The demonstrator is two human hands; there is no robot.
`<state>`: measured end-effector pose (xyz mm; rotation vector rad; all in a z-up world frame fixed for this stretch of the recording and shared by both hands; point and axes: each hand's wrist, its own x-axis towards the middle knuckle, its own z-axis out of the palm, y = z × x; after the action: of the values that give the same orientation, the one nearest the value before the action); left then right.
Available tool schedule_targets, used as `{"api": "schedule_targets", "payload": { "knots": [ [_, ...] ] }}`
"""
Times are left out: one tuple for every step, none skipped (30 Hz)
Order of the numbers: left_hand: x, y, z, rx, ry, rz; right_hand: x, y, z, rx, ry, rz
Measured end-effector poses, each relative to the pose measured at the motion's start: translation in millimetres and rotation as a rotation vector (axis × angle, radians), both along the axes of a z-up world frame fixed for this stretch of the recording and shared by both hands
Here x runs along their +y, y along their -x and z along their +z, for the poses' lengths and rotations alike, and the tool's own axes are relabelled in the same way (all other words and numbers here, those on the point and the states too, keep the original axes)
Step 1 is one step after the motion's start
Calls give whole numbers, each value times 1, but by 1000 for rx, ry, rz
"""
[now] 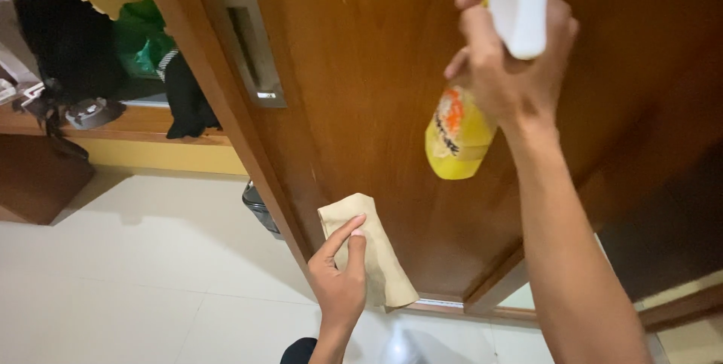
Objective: Cleaning a wooden closet door using a spray bottle and a cloth.
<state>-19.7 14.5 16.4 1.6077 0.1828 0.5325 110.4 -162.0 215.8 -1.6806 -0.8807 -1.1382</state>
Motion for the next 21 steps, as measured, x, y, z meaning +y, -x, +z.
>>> {"api": "schedule_targets", "payload": {
  "knots": [
    [-3, 0, 2, 3, 0, -4, -10, 3, -3, 3, 0, -4],
    [-5, 0, 4, 9, 5, -3, -20, 6, -5, 58, -81, -5],
    [-8, 0, 5, 17, 7, -2, -30, 9, -9, 117, -164, -7],
    [-10, 0, 7, 22, 6, -7, -42, 8, -15, 122, -165, -12],
    [-12, -1, 7, -29, -2, -17, -54, 7, -21, 126, -182, -89],
    [-14, -1, 8, -80, -10, -28, -65, 6, -27, 131, -199, -166],
    [-14, -2, 9, -75, -11, -30, -72, 8, -30, 136, -200, -168],
    [-14, -2, 11, -99, -23, -33, -78, 10, -32, 156, -250, -124],
    [-15, -4, 13, -127, -34, -36, -85, 12, -34, 173, -301, -80],
    [-15, -5, 15, -125, -36, -40, -91, 14, -36, 175, -303, -83],
    [-15, -6, 17, -158, -69, -18, -96, 15, -37, 142, -285, -115],
    [-15, -7, 19, -191, -102, 5, -101, 17, -38, 110, -266, -146],
    [-16, -8, 21, -190, -104, 2, -104, 20, -40, 110, -268, -149],
    [-17, -9, 23, -195, -78, -4, -106, 23, -41, 182, -335, -178],
    [-17, -10, 25, -200, -52, -7, -108, 26, -43, 254, -401, -206],
    [-19, -10, 28, -199, -53, -8, -107, 25, -50, 255, -402, -206],
    [-22, -10, 31, -230, -72, -52, -108, 25, -57, 188, -290, -199],
    [-25, -10, 35, -260, -91, -97, -109, 25, -64, 122, -178, -193],
    [-30, -10, 39, -259, -93, -98, -92, 39, -62, 123, -179, -194],
    [-34, -9, 44, -289, -192, -194, -76, 53, -59, 198, -153, -126],
    [-39, -8, 48, -313, -290, -291, -59, 68, -57, 277, -126, -59]
  ]
}}
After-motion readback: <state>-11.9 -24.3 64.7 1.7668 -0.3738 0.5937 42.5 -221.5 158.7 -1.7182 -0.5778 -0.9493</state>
